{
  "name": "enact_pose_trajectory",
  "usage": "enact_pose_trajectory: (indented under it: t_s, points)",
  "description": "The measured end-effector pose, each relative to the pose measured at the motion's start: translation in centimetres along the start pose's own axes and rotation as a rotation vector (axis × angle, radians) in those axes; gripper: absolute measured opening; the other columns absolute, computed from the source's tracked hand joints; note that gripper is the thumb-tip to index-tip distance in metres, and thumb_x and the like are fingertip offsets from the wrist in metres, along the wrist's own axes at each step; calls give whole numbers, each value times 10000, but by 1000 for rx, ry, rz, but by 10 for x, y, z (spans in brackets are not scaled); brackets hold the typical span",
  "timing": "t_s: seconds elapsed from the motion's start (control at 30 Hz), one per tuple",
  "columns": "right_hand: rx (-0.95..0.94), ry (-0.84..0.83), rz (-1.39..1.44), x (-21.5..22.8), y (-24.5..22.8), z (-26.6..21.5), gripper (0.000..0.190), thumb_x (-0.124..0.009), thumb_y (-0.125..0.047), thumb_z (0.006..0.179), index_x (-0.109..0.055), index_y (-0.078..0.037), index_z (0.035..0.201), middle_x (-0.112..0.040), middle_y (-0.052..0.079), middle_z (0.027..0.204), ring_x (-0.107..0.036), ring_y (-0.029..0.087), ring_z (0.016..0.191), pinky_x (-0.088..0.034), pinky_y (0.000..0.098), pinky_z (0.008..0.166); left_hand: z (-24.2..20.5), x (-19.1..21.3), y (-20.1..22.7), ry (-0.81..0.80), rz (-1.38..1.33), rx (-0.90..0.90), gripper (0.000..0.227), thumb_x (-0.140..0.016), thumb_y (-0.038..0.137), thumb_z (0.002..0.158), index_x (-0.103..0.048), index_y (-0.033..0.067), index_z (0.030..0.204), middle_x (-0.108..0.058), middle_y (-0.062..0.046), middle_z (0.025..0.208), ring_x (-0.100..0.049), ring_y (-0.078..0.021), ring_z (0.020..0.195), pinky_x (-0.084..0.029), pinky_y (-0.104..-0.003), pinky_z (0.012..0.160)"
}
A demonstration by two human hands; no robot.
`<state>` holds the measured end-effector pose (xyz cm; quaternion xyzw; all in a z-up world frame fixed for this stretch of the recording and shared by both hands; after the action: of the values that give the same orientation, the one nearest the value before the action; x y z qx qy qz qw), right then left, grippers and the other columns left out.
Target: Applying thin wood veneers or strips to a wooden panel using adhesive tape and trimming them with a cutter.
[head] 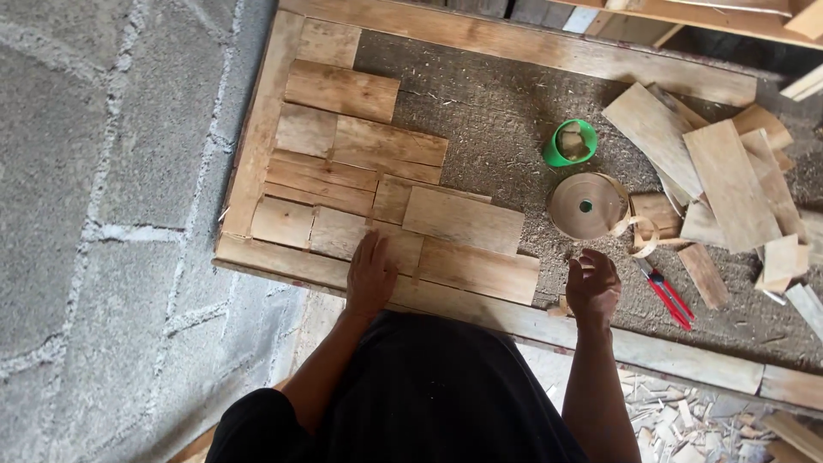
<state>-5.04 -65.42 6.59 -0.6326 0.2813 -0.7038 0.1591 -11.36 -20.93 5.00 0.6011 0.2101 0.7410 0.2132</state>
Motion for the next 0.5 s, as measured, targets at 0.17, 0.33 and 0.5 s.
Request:
enact_pose_trajectory:
  t_s: [0.17, 0.33, 0.5]
  points:
    - [49, -30, 7, -1, 8, 7, 261, -715, -103, 968, -683, -4, 1208, -749, 184, 1074, -761, 246, 841, -639, 332, 711, 4, 4, 11, 26, -5, 19, 580, -702, 192, 901, -511, -17, 1407, -453, -273, 1530, -426, -478, 1424, -370, -541, 1182]
    - [57, -43, 77, 9, -8, 4, 256, -709, -101, 970, -692, 11, 1200, -751, 197, 1061, -760, 260, 848, -632, 352, 704, 35, 8, -2, 59, 12, 44, 627, -712, 241, 935, -483, -46, 1443, -400, -273, 1574, -374, -469, 1471, -319, -546, 1224]
    - [58, -1, -10, 5, 7, -10, 226, -696, -107, 1020, -704, -5, 1222, -756, 188, 1087, -760, 253, 904, -646, 339, 761, 95, 3, -43, 72, 81, 21, 687, -716, 240, 927, -448, -76, 1475, -332, -299, 1613, -304, -478, 1512, -304, -532, 1223]
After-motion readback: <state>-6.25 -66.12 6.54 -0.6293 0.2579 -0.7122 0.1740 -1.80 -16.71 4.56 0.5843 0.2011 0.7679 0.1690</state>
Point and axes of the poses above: each hand's wrist, its own z-axis towards the middle knuckle, its own x-axis out of the back of the hand, y = z × x, the point moved 4 cm from there along z, towards the middle knuckle
